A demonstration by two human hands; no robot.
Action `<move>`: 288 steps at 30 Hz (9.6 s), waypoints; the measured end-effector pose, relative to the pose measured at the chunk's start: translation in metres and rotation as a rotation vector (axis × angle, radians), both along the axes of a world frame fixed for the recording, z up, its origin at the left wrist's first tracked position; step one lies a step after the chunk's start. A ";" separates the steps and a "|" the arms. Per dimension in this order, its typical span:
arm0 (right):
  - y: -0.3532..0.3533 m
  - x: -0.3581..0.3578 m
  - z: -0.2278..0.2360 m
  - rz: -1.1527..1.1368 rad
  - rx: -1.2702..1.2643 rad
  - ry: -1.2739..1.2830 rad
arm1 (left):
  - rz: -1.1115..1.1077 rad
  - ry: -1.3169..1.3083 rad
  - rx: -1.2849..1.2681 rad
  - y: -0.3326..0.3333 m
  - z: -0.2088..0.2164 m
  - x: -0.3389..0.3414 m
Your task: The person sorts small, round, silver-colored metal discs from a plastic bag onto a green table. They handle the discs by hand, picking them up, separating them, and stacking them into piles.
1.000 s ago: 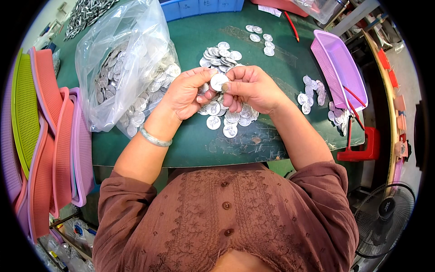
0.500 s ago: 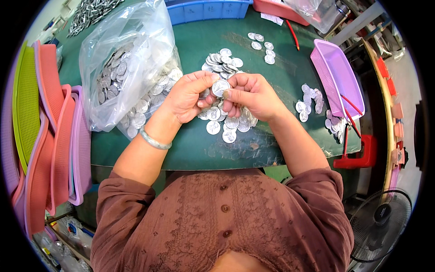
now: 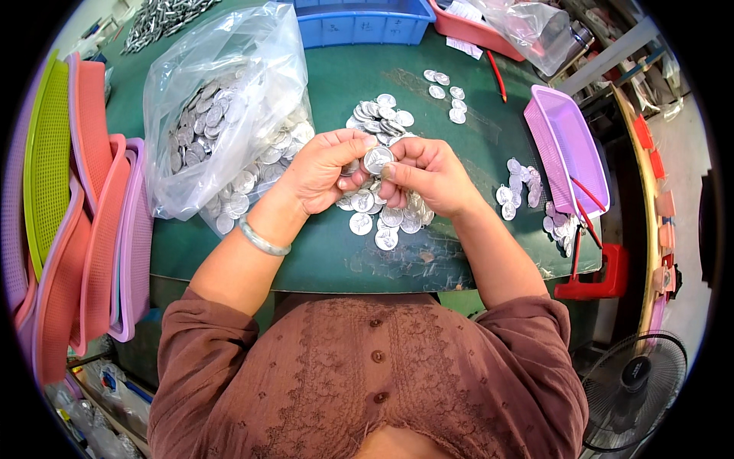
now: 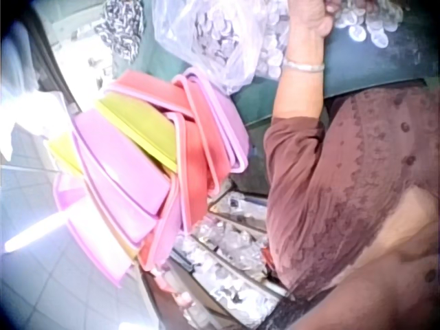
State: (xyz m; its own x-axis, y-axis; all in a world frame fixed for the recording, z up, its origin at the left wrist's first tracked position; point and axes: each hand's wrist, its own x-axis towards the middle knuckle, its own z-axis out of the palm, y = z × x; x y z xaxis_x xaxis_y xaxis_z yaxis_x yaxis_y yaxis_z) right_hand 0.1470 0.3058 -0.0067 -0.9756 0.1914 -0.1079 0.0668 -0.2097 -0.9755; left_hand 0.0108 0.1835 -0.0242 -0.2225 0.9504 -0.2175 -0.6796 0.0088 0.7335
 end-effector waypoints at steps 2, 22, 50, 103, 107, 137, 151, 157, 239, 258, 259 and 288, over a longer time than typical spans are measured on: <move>0.000 0.000 0.000 -0.001 0.004 0.004 | -0.001 -0.003 0.002 0.000 0.001 0.000; -0.001 0.000 0.000 -0.001 0.009 0.010 | 0.009 0.005 -0.016 -0.001 0.003 0.002; 0.026 0.002 0.001 -0.205 -0.107 0.030 | 0.012 0.018 0.178 0.004 0.002 0.013; 0.066 -0.016 -0.004 -0.469 0.157 -0.188 | 0.051 -0.011 0.082 0.005 -0.001 0.008; 0.133 -0.029 -0.018 -0.650 0.434 -0.344 | 0.028 -0.038 0.152 0.004 0.000 0.010; 0.012 -0.001 0.005 -0.199 0.289 0.057 | 0.134 0.065 0.121 0.004 -0.004 0.017; 0.004 0.002 0.008 -0.318 0.753 0.306 | 0.122 0.063 0.130 0.004 -0.003 0.018; 0.003 -0.001 0.002 -0.376 1.008 0.482 | 0.102 0.064 0.130 0.003 -0.002 0.017; 0.052 0.154 0.003 -0.624 0.189 -0.047 | 0.145 0.432 -0.086 0.060 0.028 0.035; 0.043 0.183 -0.008 -0.766 -0.017 0.089 | -0.111 1.013 -0.190 0.161 0.035 0.063; 0.042 0.183 -0.008 -0.765 -0.031 0.123 | -0.214 0.923 -0.159 0.148 0.039 0.078; 0.019 0.181 -0.012 -0.824 0.467 0.267 | -0.211 0.793 0.148 0.089 0.019 0.152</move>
State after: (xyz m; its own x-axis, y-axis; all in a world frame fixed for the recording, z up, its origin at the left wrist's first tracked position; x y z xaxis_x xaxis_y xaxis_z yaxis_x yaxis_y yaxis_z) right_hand 0.3280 0.3250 -0.0189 -0.4990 0.7900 0.3564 -0.1623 0.3188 -0.9338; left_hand 0.1627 0.2728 -0.0055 -0.0714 0.9957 0.0589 0.0442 -0.0559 0.9975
